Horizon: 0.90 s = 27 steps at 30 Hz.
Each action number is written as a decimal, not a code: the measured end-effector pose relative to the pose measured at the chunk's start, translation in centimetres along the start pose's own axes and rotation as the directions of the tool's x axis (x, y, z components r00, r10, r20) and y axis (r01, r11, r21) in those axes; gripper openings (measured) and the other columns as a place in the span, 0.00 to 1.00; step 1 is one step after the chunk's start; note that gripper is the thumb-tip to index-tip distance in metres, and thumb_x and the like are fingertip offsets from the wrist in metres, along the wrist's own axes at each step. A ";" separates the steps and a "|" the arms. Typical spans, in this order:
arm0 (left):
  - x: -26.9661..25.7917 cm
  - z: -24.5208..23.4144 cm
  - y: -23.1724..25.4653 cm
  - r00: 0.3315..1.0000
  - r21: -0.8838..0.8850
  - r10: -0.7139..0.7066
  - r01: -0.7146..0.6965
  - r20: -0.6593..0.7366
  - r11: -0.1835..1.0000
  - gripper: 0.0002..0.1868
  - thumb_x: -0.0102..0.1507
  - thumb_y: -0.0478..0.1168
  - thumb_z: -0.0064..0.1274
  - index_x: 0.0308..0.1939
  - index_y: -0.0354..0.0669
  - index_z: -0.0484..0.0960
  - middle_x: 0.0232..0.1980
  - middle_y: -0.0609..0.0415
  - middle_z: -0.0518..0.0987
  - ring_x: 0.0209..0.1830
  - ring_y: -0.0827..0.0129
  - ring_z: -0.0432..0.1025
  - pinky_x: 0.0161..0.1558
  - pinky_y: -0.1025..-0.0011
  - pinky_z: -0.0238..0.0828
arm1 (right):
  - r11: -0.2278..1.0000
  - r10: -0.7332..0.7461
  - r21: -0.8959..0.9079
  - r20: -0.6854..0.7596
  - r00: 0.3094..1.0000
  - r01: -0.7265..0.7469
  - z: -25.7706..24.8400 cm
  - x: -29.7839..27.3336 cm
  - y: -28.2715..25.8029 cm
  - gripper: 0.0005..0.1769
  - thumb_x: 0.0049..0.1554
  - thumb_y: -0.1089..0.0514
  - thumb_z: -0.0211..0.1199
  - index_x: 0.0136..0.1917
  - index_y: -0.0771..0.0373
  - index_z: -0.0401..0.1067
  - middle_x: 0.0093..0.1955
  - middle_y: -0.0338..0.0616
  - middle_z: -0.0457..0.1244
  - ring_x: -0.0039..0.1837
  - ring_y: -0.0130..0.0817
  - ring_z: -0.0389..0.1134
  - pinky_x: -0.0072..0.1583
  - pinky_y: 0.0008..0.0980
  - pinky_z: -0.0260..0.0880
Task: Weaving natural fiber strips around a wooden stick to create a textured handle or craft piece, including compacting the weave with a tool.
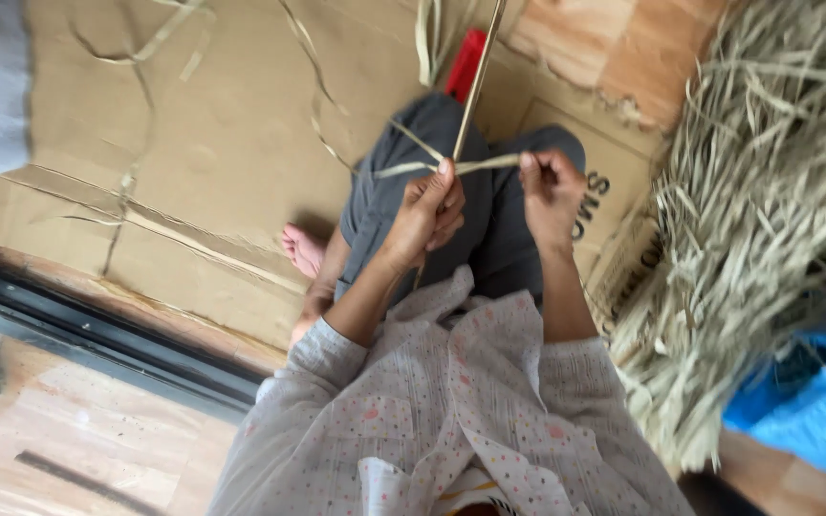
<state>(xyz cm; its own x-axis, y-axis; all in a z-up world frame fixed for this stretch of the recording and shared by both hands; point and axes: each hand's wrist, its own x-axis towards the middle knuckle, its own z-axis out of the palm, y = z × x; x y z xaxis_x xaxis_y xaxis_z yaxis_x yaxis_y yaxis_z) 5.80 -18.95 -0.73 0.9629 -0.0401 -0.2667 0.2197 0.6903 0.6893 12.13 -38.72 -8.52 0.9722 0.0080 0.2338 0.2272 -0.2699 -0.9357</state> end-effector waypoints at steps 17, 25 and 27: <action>1.7 0.6 -1.7 0.968 0.630 0.232 -0.124 -0.091 0.767 0.27 0.70 0.56 0.49 0.23 0.42 0.77 0.17 0.51 0.75 0.22 0.72 0.67 0.27 0.72 0.65 | 0.932 0.226 0.269 0.089 0.970 -0.242 3.8 -1.5 -7.7 0.05 0.62 0.64 0.65 0.48 0.70 0.78 0.36 0.47 0.67 0.39 0.25 0.68 0.46 0.29 0.75; 1.1 1.0 -2.7 0.952 0.603 0.294 -0.187 -0.084 0.776 0.22 0.71 0.50 0.52 0.26 0.41 0.80 0.19 0.50 0.77 0.26 0.77 0.68 0.28 0.73 0.67 | 0.588 0.459 0.742 0.021 0.888 -0.322 5.3 -2.5 -5.3 0.05 0.59 0.65 0.65 0.43 0.71 0.74 0.30 0.47 0.65 0.33 0.29 0.69 0.39 0.26 0.76; 1.1 1.2 -2.3 0.957 0.583 0.278 -0.180 -0.083 0.792 0.22 0.71 0.49 0.52 0.26 0.41 0.81 0.21 0.51 0.79 0.26 0.76 0.70 0.30 0.73 0.69 | 0.533 0.482 0.771 0.064 0.874 -0.350 5.0 -2.4 -5.9 0.05 0.59 0.65 0.65 0.43 0.71 0.73 0.30 0.48 0.65 0.33 0.30 0.69 0.40 0.27 0.75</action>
<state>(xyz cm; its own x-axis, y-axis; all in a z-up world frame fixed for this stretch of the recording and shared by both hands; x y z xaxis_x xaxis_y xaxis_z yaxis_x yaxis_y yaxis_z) 6.53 -21.46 -1.81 0.9697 0.2136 -0.1189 0.0917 0.1331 0.9869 8.77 -32.32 -4.85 0.9626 -0.0620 -0.2638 -0.1764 0.5955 -0.7838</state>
